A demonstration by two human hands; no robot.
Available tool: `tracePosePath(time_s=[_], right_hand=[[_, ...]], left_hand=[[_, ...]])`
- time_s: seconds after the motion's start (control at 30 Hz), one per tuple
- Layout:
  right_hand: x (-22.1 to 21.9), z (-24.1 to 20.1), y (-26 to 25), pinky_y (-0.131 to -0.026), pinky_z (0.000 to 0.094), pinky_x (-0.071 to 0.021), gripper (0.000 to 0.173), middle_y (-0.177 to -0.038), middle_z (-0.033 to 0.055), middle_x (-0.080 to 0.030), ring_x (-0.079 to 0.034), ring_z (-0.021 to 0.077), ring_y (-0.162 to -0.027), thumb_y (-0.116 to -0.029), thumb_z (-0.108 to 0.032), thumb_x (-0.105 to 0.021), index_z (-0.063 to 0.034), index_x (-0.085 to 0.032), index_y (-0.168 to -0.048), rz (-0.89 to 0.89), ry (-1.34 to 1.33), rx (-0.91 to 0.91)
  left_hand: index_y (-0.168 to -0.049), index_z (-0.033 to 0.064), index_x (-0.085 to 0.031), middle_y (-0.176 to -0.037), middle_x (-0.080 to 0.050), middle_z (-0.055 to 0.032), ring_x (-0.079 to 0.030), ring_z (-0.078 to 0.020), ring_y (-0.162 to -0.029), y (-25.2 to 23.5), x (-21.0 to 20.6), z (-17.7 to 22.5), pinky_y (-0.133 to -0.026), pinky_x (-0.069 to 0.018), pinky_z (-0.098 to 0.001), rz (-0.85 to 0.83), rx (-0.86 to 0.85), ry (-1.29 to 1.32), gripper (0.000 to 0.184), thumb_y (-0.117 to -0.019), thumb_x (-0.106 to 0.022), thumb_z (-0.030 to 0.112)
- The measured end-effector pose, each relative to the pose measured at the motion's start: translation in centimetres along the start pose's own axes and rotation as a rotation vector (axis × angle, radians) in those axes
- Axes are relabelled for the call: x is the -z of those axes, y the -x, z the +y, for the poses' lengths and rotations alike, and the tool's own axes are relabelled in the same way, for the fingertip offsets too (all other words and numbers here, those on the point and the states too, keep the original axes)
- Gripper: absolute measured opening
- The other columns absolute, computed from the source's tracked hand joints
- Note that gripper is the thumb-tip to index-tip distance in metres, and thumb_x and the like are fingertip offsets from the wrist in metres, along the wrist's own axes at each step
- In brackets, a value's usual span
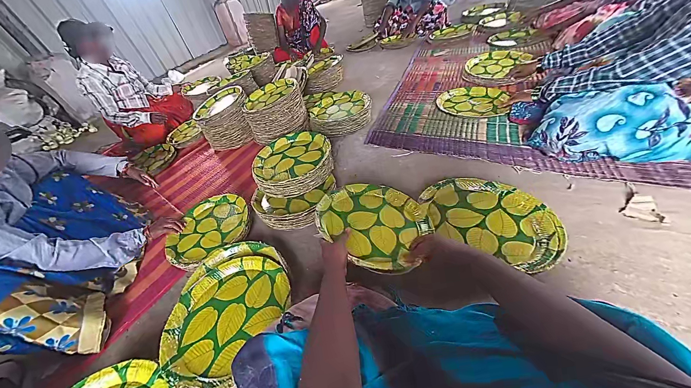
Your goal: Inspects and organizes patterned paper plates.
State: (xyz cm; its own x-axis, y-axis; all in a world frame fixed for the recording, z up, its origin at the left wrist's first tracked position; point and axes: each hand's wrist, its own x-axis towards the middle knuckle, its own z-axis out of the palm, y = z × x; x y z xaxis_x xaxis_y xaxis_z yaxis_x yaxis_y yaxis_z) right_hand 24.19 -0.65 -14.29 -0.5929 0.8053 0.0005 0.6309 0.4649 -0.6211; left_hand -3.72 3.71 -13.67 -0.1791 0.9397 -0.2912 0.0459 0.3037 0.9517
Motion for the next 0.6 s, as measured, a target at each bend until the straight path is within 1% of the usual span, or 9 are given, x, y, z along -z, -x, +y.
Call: tracePosePath(time_s=[0.07,0.13,0.17,0.27,0.33,0.4,0.47,0.53,0.6], right_hand=[[0.3,-0.1,0.6,-0.112,0.0567,-0.0423,0.040,-0.146,0.0191,-0.059,-0.055,0.0384,-0.135,-0.0915,0.000,-0.067,-0.0060,-0.071,-0.131,0.076,0.102,-0.256],[0.4,-0.2,1.2,-0.108,0.0664,-0.0427,0.070,-0.158,0.0196,-0.045,-0.050,0.0447,-0.138,-0.0901,-0.020,-0.077,-0.0118,-0.048,-0.154,0.040,0.222,-0.673],[0.2,0.7,1.5,-0.103,0.0691,-0.0458,0.076,-0.153,0.0241,-0.049,-0.053,0.0482,-0.133,-0.0903,-0.025,-0.078,-0.0102,-0.042,-0.156,0.022,0.257,-0.810],[-0.2,1.2,2.6,-0.096,0.0649,-0.0521,0.063,-0.135,0.0268,-0.062,-0.062,0.0466,-0.123,-0.0982,-0.022,-0.065,-0.0033,-0.040,-0.153,0.042,0.272,-0.998],[0.6,-1.1,2.5,-0.097,0.0630,-0.0520,0.057,-0.134,0.0283,-0.062,-0.062,0.0468,-0.124,-0.1014,-0.015,-0.057,0.0016,-0.038,-0.153,0.084,0.266,-1.065],[0.7,-1.9,2.0,-0.099,0.0620,-0.0498,0.040,-0.134,0.0264,-0.062,-0.060,0.0449,-0.126,-0.1014,-0.010,-0.054,0.0029,-0.053,-0.140,0.106,0.293,-1.046],[-0.2,-0.1,1.5,-0.102,0.0595,-0.0493,0.027,-0.127,0.0217,-0.066,-0.062,0.0408,-0.123,-0.1023,-0.012,-0.056,-0.0041,-0.068,-0.125,0.144,0.331,-0.807],[-0.9,0.6,1.2,-0.106,0.0585,-0.0469,0.025,-0.126,0.0227,-0.068,-0.062,0.0413,-0.122,-0.1047,-0.007,-0.055,-0.0027,-0.072,-0.123,0.089,0.256,-0.462],[-0.3,-3.3,1.1,-0.111,0.0575,-0.0442,0.029,-0.135,0.0192,-0.065,-0.059,0.0371,-0.129,-0.1046,-0.008,-0.055,-0.0055,-0.068,-0.130,-0.106,0.233,-0.410]], left_hand=[[-0.150,-0.0037,-0.038,-0.143,-0.054,-0.0282,-0.055,-0.0384,-0.134,-0.3,0.4,-0.1,-0.109,-0.0462,-0.0546,0.039,0.022,-0.159,0.062,-0.0989,-0.067,0.014],[-0.149,-0.0023,-0.040,-0.142,-0.055,-0.0275,-0.055,-0.0381,-0.133,-0.1,0.7,0.3,-0.108,-0.0466,-0.0552,0.045,0.049,-0.245,0.053,-0.1013,-0.059,0.009],[-0.149,-0.0023,-0.041,-0.142,-0.056,-0.0274,-0.055,-0.0380,-0.133,0.1,0.8,0.4,-0.108,-0.0466,-0.0553,0.057,0.052,-0.249,0.050,-0.1022,-0.057,0.009],[-0.146,-0.0032,-0.044,-0.140,-0.057,-0.0275,-0.056,-0.0380,-0.131,0.5,0.6,0.6,-0.107,-0.0469,-0.0551,0.103,0.027,-0.224,0.047,-0.1027,-0.057,0.010],[-0.155,-0.0025,-0.032,-0.149,-0.049,-0.0286,-0.050,-0.0393,-0.138,0.3,0.4,0.6,-0.112,-0.0429,-0.0554,0.132,-0.006,-0.202,0.059,-0.1026,-0.057,0.007],[-0.161,0.0018,-0.019,-0.156,-0.043,-0.0283,-0.047,-0.0400,-0.142,0.0,0.2,0.2,-0.114,-0.0419,-0.0556,0.158,-0.042,-0.162,0.074,-0.1001,-0.060,0.005],[-0.161,0.0007,-0.015,-0.158,-0.039,-0.0296,-0.043,-0.0401,-0.144,-0.1,0.2,0.1,-0.116,-0.0396,-0.0540,0.173,-0.086,-0.056,0.084,-0.0980,-0.069,0.011],[-0.161,-0.0017,-0.015,-0.158,-0.038,-0.0304,-0.041,-0.0394,-0.146,0.0,0.2,0.3,-0.118,-0.0376,-0.0526,0.178,-0.109,0.017,0.094,-0.0950,-0.077,0.023],[-0.161,-0.0013,-0.014,-0.156,-0.040,-0.0310,-0.044,-0.0398,-0.144,0.2,0.3,0.2,-0.117,-0.0391,-0.0536,0.164,-0.101,-0.031,0.100,-0.0920,-0.080,0.028]])
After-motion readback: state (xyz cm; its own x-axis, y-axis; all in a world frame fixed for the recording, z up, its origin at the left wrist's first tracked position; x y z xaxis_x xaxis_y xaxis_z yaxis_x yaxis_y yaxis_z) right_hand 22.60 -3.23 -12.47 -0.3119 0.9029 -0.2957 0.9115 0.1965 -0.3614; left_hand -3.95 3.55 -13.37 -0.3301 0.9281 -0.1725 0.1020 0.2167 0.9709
